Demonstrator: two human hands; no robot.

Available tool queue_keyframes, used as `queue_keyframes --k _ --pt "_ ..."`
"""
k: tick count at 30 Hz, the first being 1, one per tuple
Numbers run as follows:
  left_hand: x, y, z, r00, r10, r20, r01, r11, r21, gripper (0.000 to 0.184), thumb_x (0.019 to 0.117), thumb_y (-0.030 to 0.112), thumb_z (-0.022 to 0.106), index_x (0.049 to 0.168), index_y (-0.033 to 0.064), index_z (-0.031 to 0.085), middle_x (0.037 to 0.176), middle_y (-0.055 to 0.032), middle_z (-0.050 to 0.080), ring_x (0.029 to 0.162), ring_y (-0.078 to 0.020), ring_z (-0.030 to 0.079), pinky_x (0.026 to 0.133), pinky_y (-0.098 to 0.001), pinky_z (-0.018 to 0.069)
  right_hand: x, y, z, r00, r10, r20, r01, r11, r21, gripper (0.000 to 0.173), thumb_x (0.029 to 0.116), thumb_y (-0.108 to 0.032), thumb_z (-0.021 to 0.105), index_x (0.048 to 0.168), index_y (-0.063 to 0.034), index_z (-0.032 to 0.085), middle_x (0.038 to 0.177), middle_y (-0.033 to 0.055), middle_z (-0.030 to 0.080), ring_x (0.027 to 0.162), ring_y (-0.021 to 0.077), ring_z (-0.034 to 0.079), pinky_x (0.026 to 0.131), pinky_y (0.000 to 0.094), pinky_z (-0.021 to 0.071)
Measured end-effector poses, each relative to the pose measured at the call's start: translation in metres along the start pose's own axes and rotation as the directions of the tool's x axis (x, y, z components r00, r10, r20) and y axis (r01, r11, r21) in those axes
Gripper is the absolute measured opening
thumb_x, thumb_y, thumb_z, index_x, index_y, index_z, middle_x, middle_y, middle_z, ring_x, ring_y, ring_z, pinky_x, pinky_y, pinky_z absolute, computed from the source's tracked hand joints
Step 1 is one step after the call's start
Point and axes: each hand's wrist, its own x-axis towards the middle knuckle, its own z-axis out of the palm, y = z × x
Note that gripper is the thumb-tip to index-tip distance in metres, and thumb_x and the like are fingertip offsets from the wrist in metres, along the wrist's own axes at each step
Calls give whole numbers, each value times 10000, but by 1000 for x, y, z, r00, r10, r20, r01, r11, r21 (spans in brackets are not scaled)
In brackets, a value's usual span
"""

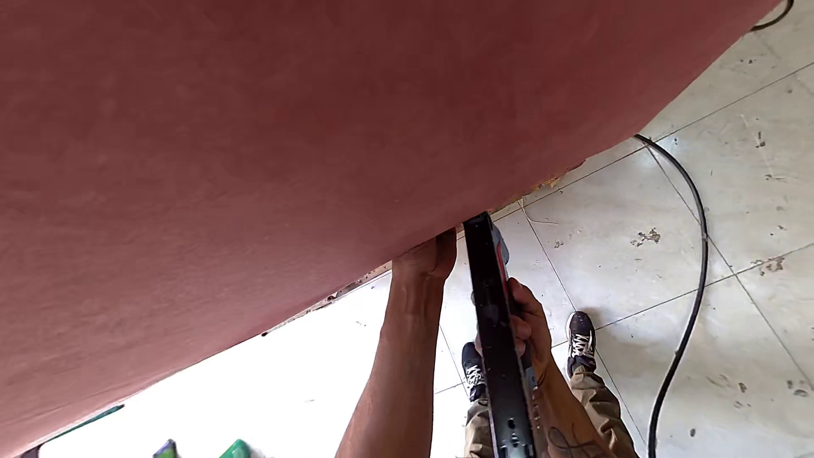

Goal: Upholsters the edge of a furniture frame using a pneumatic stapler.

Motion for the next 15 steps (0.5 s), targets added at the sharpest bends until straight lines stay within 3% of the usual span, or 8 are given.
queue_keyframes --k 2,3,5,6,9,12,14,15 --pt "-3 10 2 999 -32 -22 35 987 156 172 913 18 633 900 161 729 868 -12 760 841 -99 732 808 -291 620 6 11 -5 999 18 -27 -18 1000 0 274 1028 -239 549 1113 -10 674 865 65 719 639 135 706 630 233 605" --pt "-1 12 -10 996 -76 44 66 981 183 182 914 36 654 896 192 746 875 23 768 846 -63 729 818 -252 612 8 17 -8 999 25 -43 -25 1000 7 271 1028 -230 549 1108 0 670 877 77 712 632 143 698 623 239 605" --pt "16 -1 -61 929 -65 363 28 994 105 143 943 69 666 1014 142 767 965 -14 774 910 -92 734 828 -283 613 10 26 -15 998 34 -58 -33 999 22 278 1030 -231 545 1106 5 670 826 73 718 618 140 703 615 238 606" --pt "16 4 -64 924 -71 376 26 992 122 162 950 56 641 1013 144 761 960 -7 771 901 -84 730 810 -276 609 11 29 -17 997 42 -67 -40 999 22 272 1029 -238 546 1094 -3 668 814 63 721 615 133 707 614 234 606" --pt "-30 52 -17 996 -53 -72 75 934 350 268 981 -11 530 965 197 698 922 58 754 892 -34 716 838 -233 609 8 37 -21 984 38 -175 -51 996 -71 280 1011 -258 587 1113 -11 672 970 96 710 620 143 682 600 248 600" --pt "-65 80 -44 976 -52 -212 36 997 -75 225 803 -104 617 978 17 691 972 -141 729 906 -227 730 887 -394 612 1 38 -20 977 27 -212 -59 987 -147 314 1010 -277 596 1161 -13 676 998 125 724 631 154 688 612 268 601" --pt "-60 84 -58 941 -47 -335 -28 976 -217 284 637 -157 679 845 36 694 804 -128 716 700 -204 711 709 -369 632 -5 40 -22 981 -30 -192 1 989 -148 316 1001 -276 601 1163 -26 706 845 70 742 635 129 713 622 249 607" --pt "-52 84 -61 932 -41 -360 -46 972 -229 261 661 -147 650 815 62 675 760 -104 702 660 -185 691 690 -360 624 -10 40 -28 980 -70 -188 44 989 -139 325 1000 -288 598 1178 -35 700 801 51 731 630 130 713 611 251 605"
